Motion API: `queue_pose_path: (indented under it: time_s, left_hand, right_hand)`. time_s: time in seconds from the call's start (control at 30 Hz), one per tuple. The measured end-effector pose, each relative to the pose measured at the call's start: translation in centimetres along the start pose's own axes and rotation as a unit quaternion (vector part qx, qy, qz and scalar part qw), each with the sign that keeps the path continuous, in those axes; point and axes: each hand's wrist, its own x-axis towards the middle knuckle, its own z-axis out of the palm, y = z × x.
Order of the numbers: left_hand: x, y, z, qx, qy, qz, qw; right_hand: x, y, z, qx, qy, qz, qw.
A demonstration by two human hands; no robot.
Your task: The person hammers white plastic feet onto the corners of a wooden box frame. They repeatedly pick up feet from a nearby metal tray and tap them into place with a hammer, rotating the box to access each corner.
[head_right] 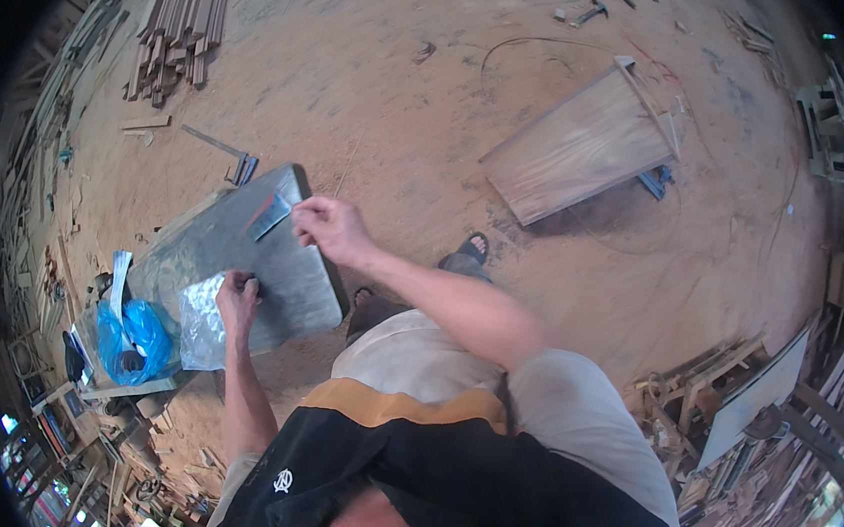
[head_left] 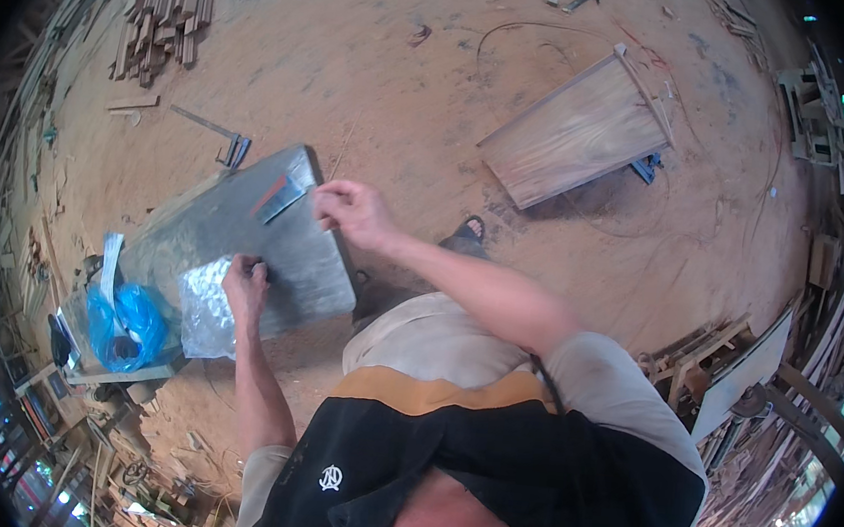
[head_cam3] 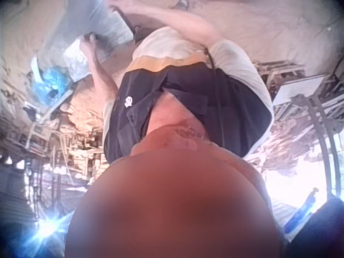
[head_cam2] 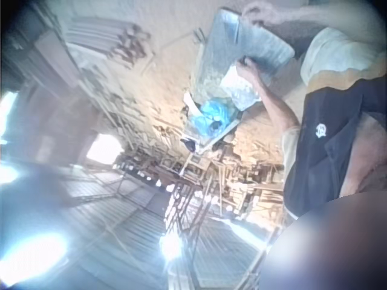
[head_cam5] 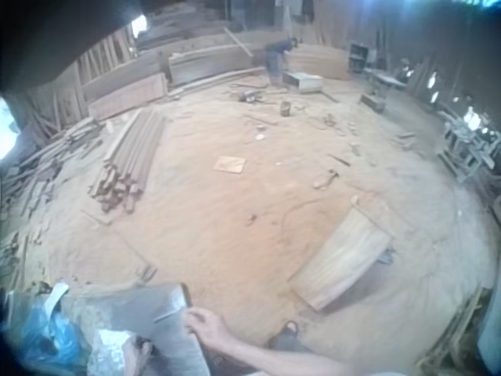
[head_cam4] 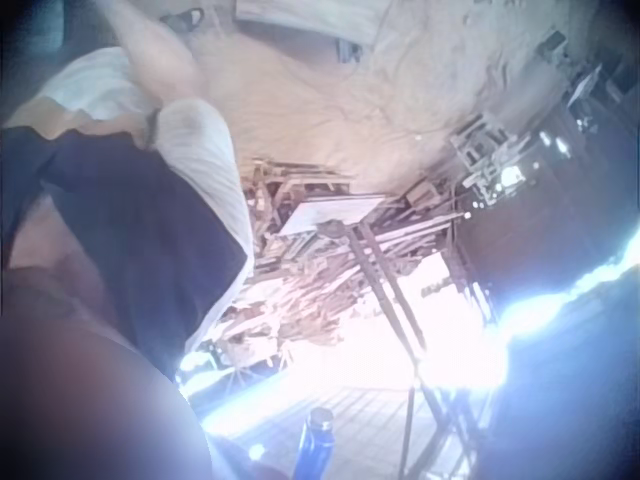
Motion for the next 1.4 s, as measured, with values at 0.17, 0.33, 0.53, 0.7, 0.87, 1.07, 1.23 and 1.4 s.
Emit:
queue_pose_path:
  time_s: [0.17, 0.33, 0.53, 0.7, 0.87, 1.07, 1.23, 1.4]
  left_hand:
    - [-0.5, 4.0, -1.6, 0.157, 0.094, 0.101, 0.978]
    - [2.5, 15.4, -1.3, 0.012, 0.088, 0.086, 0.992]
    - [15.0, 31.2, 4.5, 0.059, -0.121, 0.214, 0.968]
    - [26.8, 46.2, 10.1, 0.177, -0.24, 0.323, 0.898]
    - [34.5, 61.3, 19.3, 0.194, -0.333, 0.459, 0.801]
    - [38.7, 73.3, 34.0, 0.231, -0.502, 0.475, 0.685]
    - [43.9, 78.7, 45.3, 0.309, -0.561, 0.401, 0.655]
    - [54.0, 83.4, 58.2, 0.37, -0.555, 0.412, 0.621]
  right_hand:
    - [-1.0, -8.3, -13.1, 0.161, 0.051, 0.015, 0.986]
    - [-0.8, -15.1, -22.4, 0.228, 0.108, -0.063, 0.966]
    - [1.9, -18.4, -31.5, 0.179, 0.264, -0.119, 0.94]
    - [4.6, -20.2, -36.5, 0.185, 0.447, -0.143, 0.863]
    - [7.1, -23.6, -39.9, 0.138, 0.594, -0.217, 0.762]
    - [10.3, -26.9, -43.9, 0.077, 0.698, -0.256, 0.664]
    - [19.1, -28.6, -46.9, 0.12, 0.676, -0.165, 0.708]
    - [29.0, -31.2, -51.5, 0.198, 0.647, -0.091, 0.731]
